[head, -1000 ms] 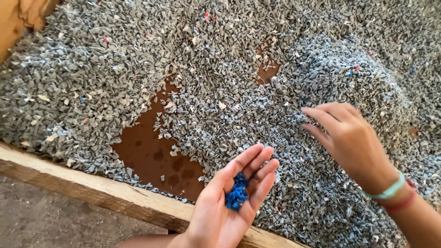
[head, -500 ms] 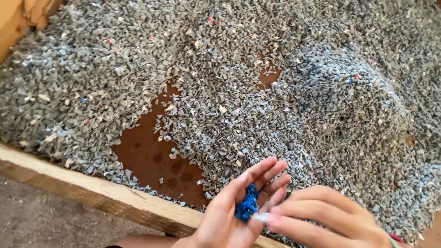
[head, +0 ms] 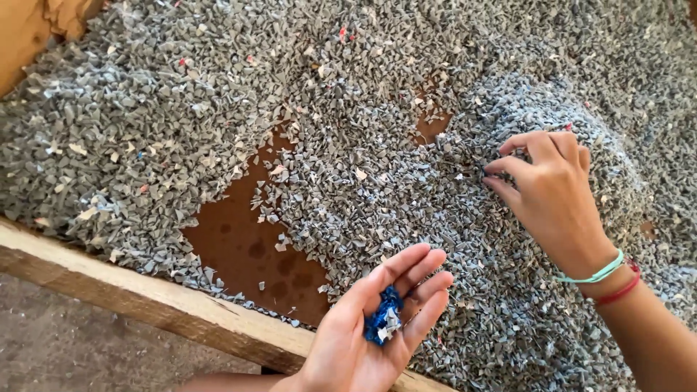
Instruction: The person sorts through a large pile of shredded plastic flakes on a wooden table, picking out blue pieces by hand and collecting them in their palm. The person repeatedly sifts through the grey and white flakes to find and remove the blue ones.
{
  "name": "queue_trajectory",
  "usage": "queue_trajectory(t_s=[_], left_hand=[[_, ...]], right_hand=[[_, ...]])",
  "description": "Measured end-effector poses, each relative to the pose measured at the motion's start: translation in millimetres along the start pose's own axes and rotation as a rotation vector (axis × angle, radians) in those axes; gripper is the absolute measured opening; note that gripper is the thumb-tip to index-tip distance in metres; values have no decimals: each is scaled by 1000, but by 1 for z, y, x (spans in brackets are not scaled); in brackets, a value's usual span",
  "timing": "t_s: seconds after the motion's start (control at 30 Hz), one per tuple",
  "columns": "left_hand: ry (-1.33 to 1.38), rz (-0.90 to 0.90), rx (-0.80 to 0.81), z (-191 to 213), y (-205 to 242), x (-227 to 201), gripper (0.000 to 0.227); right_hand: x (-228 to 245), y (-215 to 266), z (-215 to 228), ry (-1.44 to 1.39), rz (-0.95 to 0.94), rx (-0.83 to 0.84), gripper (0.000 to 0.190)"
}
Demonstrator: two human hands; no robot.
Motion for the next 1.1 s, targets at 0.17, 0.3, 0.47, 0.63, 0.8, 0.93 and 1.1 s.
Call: queue_trajectory(t_s=[0.17,0.3,0.47,0.63,0.8,0.93,1.1], left_hand=[[-30,-14,-6,-3,2,1,53],[-23,-32,-24,-4,2,0,52],[-13,-42,-11,-4,1,1,53],[-12,-83,-94,-14,9,3,52],[-27,-84,-75,-14,10,3,54],[-14,-107,-108,-18,13,3,52],[6,-112,-114,-18,12,3,53]], right_hand=[[1,-4,-2,153,-32,75,24],[-1,-6,-9,175,-27,113,24],[-1,-5,-11,131,-42,116,20],[0,-5,-9,103,-42,106,23],[-2,-9,-14,68,-55,81,23],[-4,-10,-16,5,-53,50,16],[0,4,21,-113,8,-166,19]])
Point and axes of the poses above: each hand's wrist, its own y-axis away from the middle knuckle, its own z-axis out of the back of the hand, x = y × z, the point moved 5 cm from there along -y, towards the middle knuckle, and after that the axes turned 15 degrees about y, right-handed, at the moved point
